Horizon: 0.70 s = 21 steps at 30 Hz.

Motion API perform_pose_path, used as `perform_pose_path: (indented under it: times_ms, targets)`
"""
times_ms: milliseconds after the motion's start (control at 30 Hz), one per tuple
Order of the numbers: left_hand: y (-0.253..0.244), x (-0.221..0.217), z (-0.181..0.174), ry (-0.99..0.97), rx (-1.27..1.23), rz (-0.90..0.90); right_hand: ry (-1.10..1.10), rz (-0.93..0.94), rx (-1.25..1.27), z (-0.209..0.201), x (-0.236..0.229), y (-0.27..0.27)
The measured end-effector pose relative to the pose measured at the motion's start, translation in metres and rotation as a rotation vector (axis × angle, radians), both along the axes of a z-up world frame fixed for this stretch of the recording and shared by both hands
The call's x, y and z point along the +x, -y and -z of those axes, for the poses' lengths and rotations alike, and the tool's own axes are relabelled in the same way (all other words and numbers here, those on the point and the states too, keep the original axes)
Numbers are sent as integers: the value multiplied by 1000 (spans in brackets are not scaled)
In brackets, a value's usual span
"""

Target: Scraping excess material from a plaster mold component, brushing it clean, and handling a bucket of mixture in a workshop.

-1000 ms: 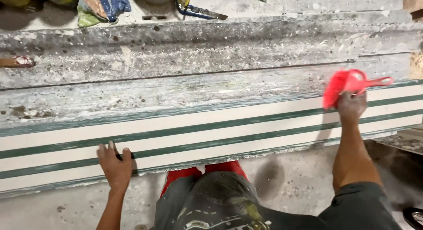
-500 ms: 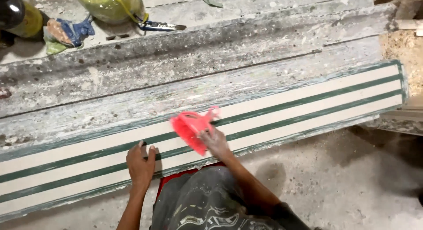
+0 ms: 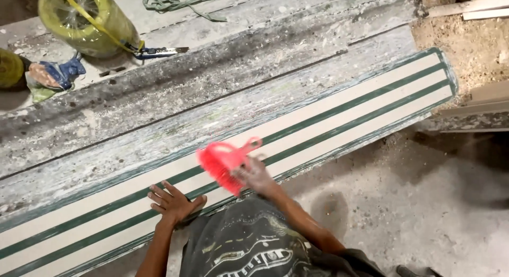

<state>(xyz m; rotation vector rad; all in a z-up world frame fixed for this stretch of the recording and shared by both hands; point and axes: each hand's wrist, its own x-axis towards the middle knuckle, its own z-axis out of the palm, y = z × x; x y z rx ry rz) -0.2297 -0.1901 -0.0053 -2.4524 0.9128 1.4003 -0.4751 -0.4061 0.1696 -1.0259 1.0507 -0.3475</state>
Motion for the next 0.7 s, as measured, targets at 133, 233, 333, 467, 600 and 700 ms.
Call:
perform_pose_path:
  times_ms: [133,233,333,467,600,700]
  targets:
    - [-3,1,3,-15,17,21,-376,-388,-393,34,-28,12]
    - [11,-7,-37,-10,-64,-77,-353,91,-455,0,-110,60]
    - [-7,-14,-32,0,-135,-143,-668,405,-493,42,-243,128]
    - [1,-9,-36,-55,-196,-175,-1312,783,-1120,129,-381,199]
    - [-7,-9,-42,-109,-228,-217,-416,332,-1024,7,-133,66]
    - [-12,-8,-41,-108,-316,-218,559,547,591,38,-39,-27]
